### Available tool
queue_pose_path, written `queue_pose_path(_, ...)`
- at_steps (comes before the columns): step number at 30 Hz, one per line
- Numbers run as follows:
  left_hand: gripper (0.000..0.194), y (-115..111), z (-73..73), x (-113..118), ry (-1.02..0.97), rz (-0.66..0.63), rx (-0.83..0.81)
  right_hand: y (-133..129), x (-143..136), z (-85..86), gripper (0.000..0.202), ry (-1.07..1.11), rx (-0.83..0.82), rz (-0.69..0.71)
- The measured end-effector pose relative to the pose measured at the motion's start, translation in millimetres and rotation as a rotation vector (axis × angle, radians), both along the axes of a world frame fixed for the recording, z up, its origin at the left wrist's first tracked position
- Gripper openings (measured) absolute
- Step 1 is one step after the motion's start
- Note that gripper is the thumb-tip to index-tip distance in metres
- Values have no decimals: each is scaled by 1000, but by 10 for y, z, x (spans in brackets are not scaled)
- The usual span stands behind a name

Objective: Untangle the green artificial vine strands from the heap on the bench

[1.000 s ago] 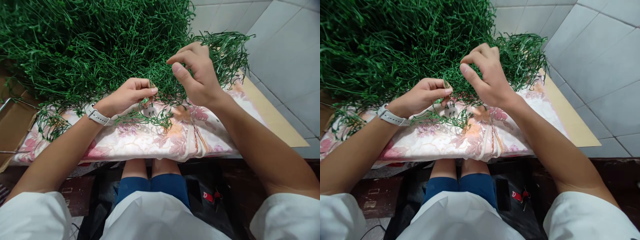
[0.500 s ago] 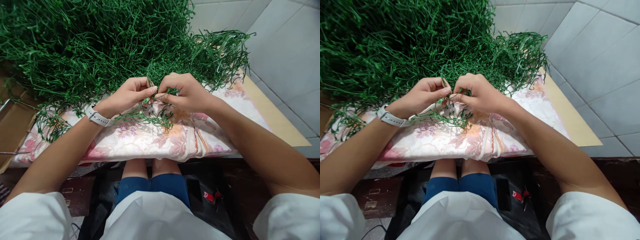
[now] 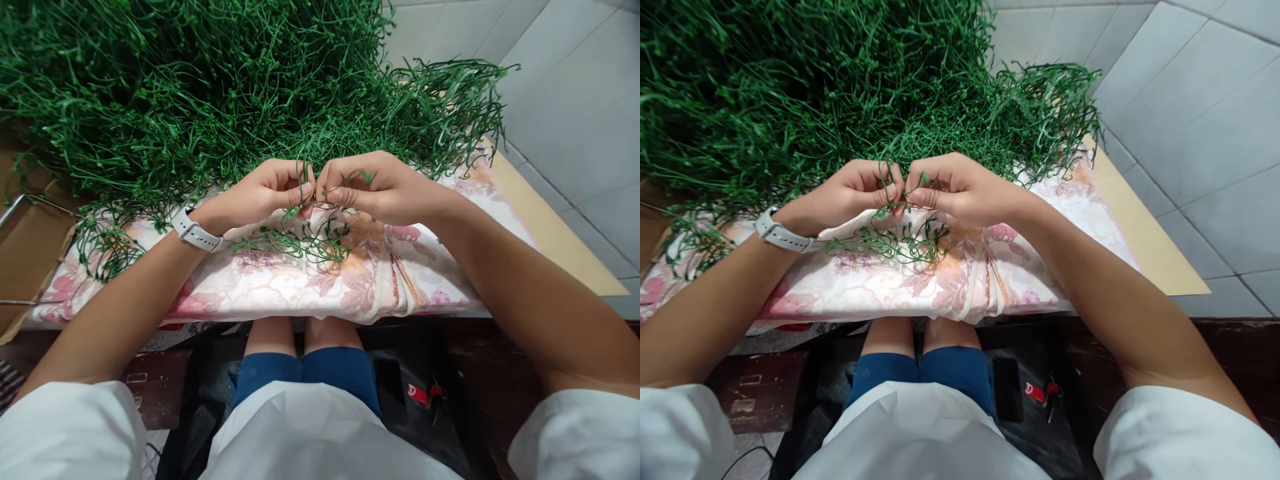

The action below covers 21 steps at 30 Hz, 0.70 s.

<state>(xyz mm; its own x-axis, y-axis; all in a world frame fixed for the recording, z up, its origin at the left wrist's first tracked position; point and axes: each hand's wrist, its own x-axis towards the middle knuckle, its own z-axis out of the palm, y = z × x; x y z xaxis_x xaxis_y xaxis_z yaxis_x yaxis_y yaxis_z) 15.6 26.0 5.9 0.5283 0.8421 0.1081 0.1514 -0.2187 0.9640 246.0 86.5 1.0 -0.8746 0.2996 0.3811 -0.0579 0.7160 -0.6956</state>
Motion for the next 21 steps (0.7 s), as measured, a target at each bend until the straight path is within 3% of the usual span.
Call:
queue_pose_path(7, 54, 47, -72, 9, -34, 151, 37, -28, -62, -66, 44, 66, -49, -124)
queue_pose_path(12, 56, 78, -102, 18, -33, 182, 51, -34, -93, -141, 38, 73, -65, -94)
queue_pose_path(21, 56, 44, -50, 21, 65, -51, 104, -58, -103, -143, 20, 71, 172, 59)
